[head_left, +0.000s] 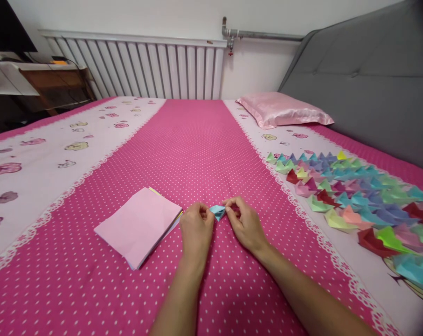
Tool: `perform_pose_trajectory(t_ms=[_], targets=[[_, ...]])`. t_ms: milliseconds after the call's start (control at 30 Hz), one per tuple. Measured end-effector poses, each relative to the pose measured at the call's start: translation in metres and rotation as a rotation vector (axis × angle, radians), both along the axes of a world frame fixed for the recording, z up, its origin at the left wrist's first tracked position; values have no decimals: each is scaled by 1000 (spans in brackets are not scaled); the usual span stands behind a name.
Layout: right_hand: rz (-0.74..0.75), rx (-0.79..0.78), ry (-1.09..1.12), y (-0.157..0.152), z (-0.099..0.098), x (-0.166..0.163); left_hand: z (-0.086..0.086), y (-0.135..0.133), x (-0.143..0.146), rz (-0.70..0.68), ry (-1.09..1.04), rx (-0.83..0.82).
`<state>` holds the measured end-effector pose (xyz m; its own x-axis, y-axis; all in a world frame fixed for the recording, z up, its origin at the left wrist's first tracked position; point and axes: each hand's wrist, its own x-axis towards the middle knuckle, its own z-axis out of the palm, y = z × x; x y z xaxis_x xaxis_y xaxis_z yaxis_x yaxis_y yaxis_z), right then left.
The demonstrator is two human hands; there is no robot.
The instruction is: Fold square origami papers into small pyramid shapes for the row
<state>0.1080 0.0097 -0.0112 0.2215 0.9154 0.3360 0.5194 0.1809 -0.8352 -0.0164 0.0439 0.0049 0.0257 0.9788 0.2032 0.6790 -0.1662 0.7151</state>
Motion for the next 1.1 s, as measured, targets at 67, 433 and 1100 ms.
perform_pose_trajectory(t_ms=[67, 433, 1100], targets=[[-23, -27, 17, 1, -1, 1, 1, 0, 0, 24, 34, -25], [-59, -74, 77, 2, -5, 2, 0, -2, -1, -34, 189, 18], [-67, -14, -167, -1, -2, -1, 0, -8, 2, -258, 411, 72]])
